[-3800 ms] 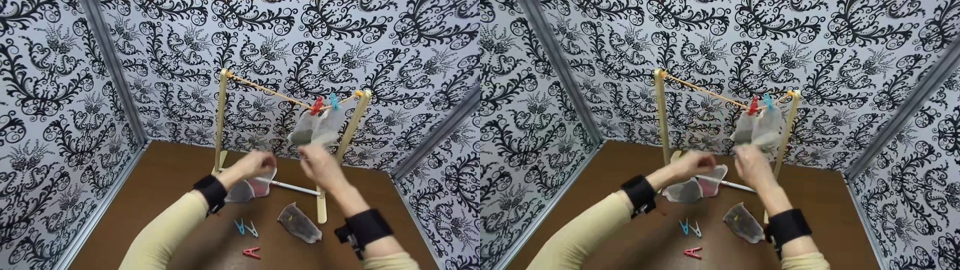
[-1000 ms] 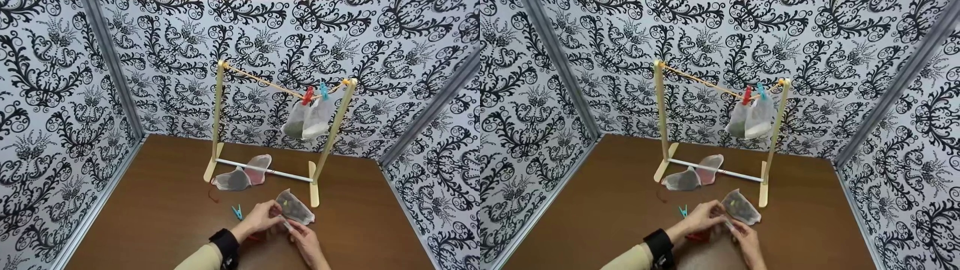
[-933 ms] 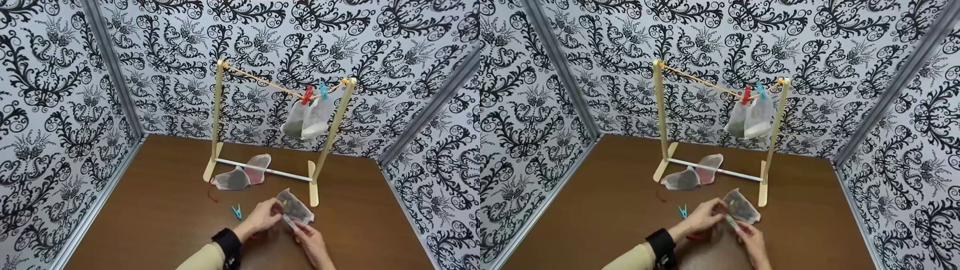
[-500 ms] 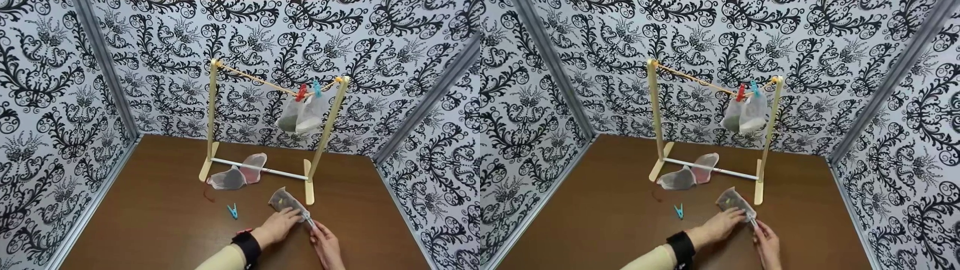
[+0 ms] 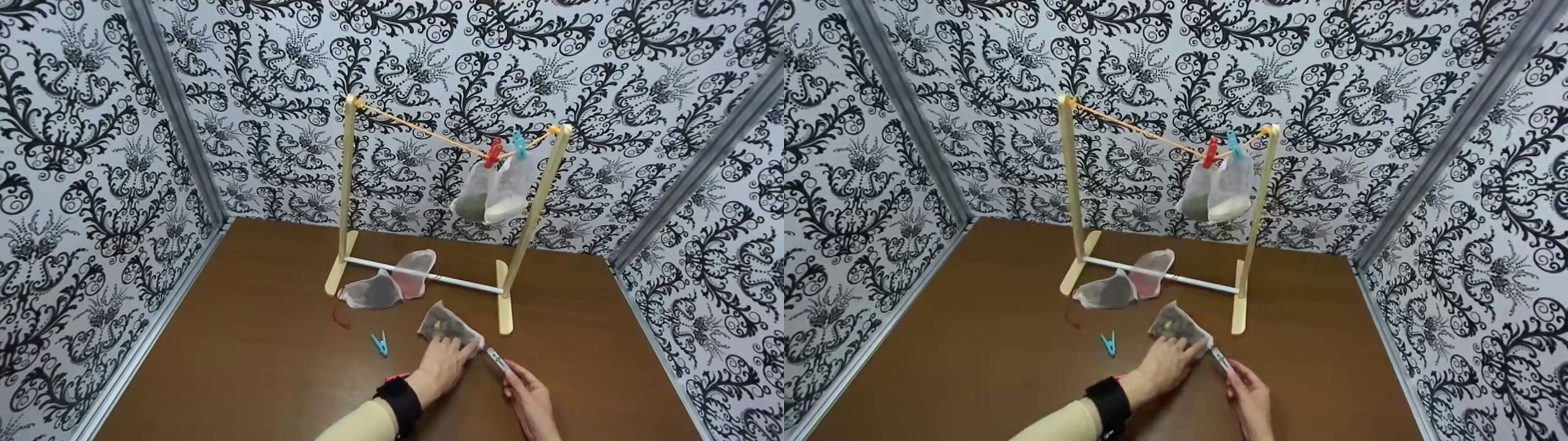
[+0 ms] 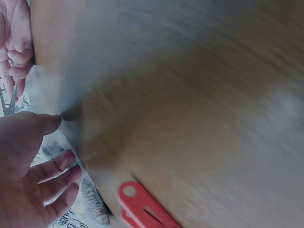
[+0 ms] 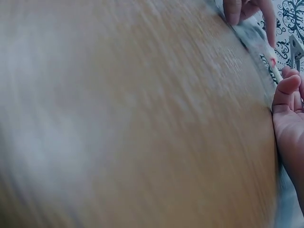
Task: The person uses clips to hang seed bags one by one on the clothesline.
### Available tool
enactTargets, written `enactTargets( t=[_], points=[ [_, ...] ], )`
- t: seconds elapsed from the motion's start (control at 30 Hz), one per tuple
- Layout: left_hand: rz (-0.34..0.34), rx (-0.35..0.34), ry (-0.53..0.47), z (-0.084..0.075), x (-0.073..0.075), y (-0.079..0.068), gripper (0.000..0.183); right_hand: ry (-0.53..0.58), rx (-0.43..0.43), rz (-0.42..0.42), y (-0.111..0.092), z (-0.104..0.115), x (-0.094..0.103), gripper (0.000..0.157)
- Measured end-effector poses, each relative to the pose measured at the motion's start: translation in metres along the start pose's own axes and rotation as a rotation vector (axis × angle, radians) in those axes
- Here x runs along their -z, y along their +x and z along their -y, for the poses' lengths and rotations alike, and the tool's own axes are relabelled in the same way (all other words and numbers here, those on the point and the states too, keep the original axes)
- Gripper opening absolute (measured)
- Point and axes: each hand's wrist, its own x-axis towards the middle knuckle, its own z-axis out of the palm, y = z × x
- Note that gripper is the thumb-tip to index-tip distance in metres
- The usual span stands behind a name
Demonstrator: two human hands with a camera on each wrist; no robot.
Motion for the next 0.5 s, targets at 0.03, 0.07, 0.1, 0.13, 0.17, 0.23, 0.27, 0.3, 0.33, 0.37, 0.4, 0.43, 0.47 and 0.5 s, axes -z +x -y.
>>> enactTargets(
  t=[0.03, 0.07, 0.1, 0.13, 0.17, 0.23, 0.27, 0.3, 0.33, 0.37, 0.4, 0.43, 0.47, 0.5],
  points=[
    [0.000, 0.011, -0.003, 0.0013, -0.0008, 0.0000, 0.047, -0.022, 0.007, -0.004, 0.0001, -0.0007, -0.0002, 0.026],
    [-0.008, 0.024, -0.016, 0.0026, -0.0019, 0.0003, 0.040, -0.042, 0.012, -0.007, 0.0003, -0.0013, -0.0005, 0.026],
    [-0.018, 0.038, -0.034, 0.0037, -0.0032, 0.0005, 0.033, -0.063, 0.018, -0.012, 0.0004, -0.0019, -0.0007, 0.025],
    [-0.027, 0.047, -0.049, 0.0048, -0.0038, 0.0007, 0.026, -0.087, 0.020, -0.018, 0.0004, -0.0024, -0.0011, 0.025],
    [-0.038, 0.055, -0.065, 0.0055, -0.0047, 0.0010, 0.020, -0.109, 0.019, -0.022, 0.0005, -0.0028, -0.0012, 0.024],
    [-0.055, 0.062, -0.090, 0.0061, -0.0066, 0.0011, 0.012, -0.158, 0.024, -0.034, 0.0006, -0.0036, -0.0016, 0.024],
    [-0.058, 0.062, -0.102, 0.0062, -0.0074, 0.0011, 0.010, -0.176, 0.026, -0.037, 0.0006, -0.0039, -0.0018, 0.026],
    [-0.059, 0.062, -0.109, 0.0061, -0.0081, 0.0010, 0.010, -0.192, 0.028, -0.038, 0.0005, -0.0040, -0.0021, 0.028],
    [-0.058, 0.060, -0.115, 0.0059, -0.0087, 0.0008, 0.012, -0.203, 0.030, -0.037, 0.0005, -0.0043, -0.0022, 0.031],
    [-0.058, 0.059, -0.122, 0.0057, -0.0093, 0.0005, 0.014, -0.216, 0.036, -0.037, 0.0005, -0.0045, -0.0025, 0.033],
    [-0.058, 0.059, -0.129, 0.0055, -0.0097, 0.0000, 0.016, -0.233, 0.042, -0.041, 0.0005, -0.0047, -0.0030, 0.035],
    [-0.058, 0.060, -0.138, 0.0055, -0.0097, -0.0006, 0.017, -0.243, 0.047, -0.041, 0.0005, -0.0048, -0.0034, 0.036],
    [-0.058, 0.062, -0.140, 0.0057, -0.0096, -0.0009, 0.017, -0.254, 0.054, -0.042, 0.0005, -0.0049, -0.0040, 0.035],
    [-0.058, 0.064, -0.139, 0.0059, -0.0096, -0.0014, 0.018, -0.267, 0.059, -0.040, 0.0005, -0.0046, -0.0046, 0.035]
  ],
)
